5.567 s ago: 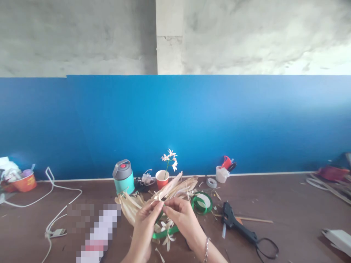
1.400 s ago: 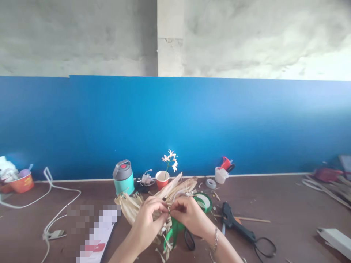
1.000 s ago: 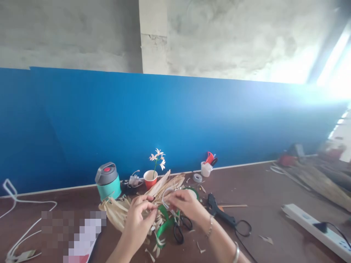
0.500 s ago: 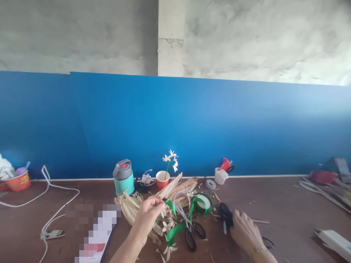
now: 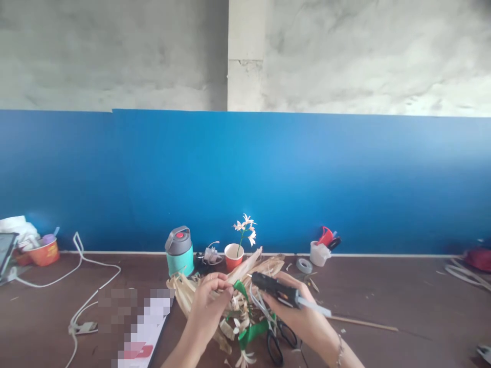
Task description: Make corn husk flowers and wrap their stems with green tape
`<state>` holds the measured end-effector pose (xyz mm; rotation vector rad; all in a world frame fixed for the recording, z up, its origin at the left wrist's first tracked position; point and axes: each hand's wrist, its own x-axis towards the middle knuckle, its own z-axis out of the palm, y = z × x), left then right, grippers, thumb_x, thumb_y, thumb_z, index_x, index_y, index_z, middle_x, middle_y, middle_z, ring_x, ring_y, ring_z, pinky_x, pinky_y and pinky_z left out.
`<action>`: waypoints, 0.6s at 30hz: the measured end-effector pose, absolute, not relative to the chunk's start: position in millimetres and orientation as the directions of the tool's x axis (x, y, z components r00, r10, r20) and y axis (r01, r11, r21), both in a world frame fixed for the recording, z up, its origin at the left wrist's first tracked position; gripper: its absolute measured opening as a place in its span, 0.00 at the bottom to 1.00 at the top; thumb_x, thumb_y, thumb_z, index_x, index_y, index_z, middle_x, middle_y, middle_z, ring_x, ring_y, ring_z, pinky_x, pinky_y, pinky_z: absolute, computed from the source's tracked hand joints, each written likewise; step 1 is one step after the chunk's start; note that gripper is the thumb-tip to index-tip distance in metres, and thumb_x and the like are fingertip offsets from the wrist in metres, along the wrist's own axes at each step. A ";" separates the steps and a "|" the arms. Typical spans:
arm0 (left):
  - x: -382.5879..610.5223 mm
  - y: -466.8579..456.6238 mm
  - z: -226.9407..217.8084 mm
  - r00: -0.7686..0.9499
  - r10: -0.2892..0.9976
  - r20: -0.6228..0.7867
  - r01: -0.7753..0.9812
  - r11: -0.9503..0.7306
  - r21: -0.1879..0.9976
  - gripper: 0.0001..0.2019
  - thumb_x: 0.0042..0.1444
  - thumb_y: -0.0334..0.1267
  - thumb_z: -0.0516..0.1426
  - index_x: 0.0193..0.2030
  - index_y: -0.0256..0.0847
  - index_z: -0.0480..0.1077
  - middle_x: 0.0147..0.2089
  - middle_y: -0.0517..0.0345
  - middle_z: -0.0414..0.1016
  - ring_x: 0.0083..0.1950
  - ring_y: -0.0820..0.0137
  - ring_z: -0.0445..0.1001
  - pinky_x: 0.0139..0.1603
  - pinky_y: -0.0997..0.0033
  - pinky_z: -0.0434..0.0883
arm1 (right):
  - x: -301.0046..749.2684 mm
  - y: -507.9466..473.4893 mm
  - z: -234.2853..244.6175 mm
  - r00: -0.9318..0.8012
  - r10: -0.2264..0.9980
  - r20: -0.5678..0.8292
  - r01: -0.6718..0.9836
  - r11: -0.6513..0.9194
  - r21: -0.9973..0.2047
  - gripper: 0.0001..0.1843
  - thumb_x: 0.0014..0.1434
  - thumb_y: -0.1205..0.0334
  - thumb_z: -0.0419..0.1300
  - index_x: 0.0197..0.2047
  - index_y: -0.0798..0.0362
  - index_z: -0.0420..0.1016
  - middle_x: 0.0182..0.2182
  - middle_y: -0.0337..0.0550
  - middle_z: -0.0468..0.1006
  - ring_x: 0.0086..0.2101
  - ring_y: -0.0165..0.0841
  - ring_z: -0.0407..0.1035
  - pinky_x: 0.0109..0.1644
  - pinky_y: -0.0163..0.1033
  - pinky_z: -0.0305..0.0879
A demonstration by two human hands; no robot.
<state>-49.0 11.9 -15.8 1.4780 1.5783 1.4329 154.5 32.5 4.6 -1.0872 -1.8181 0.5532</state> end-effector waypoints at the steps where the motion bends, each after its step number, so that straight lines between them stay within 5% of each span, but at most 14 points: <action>1: -50.1 11.9 -16.1 -0.260 0.925 0.278 0.359 -0.175 0.917 0.10 0.48 0.44 0.57 0.24 0.40 0.75 0.44 0.50 0.75 0.48 0.57 0.71 0.50 0.57 0.67 | 148.5 30.9 7.2 -0.226 0.843 0.488 0.448 0.535 -0.716 0.06 0.52 0.60 0.58 0.26 0.51 0.72 0.26 0.41 0.74 0.28 0.35 0.68 0.32 0.36 0.65; 6: -51.0 8.7 -10.7 -0.288 0.917 0.277 0.340 -0.172 0.925 0.10 0.49 0.44 0.58 0.25 0.41 0.74 0.43 0.51 0.74 0.47 0.58 0.72 0.50 0.59 0.66 | 136.4 28.8 12.1 -0.370 0.811 0.454 0.456 0.584 -0.671 0.08 0.54 0.65 0.57 0.24 0.52 0.68 0.24 0.39 0.70 0.28 0.32 0.66 0.32 0.35 0.62; 18: -43.1 -0.8 5.3 -0.288 0.933 0.216 0.269 -0.138 0.953 0.10 0.49 0.43 0.57 0.25 0.40 0.73 0.45 0.50 0.72 0.50 0.57 0.69 0.52 0.61 0.62 | 136.0 29.6 5.0 -0.376 0.809 0.451 0.423 0.583 -0.694 0.07 0.49 0.74 0.56 0.28 0.53 0.71 0.28 0.40 0.70 0.30 0.33 0.66 0.34 0.35 0.62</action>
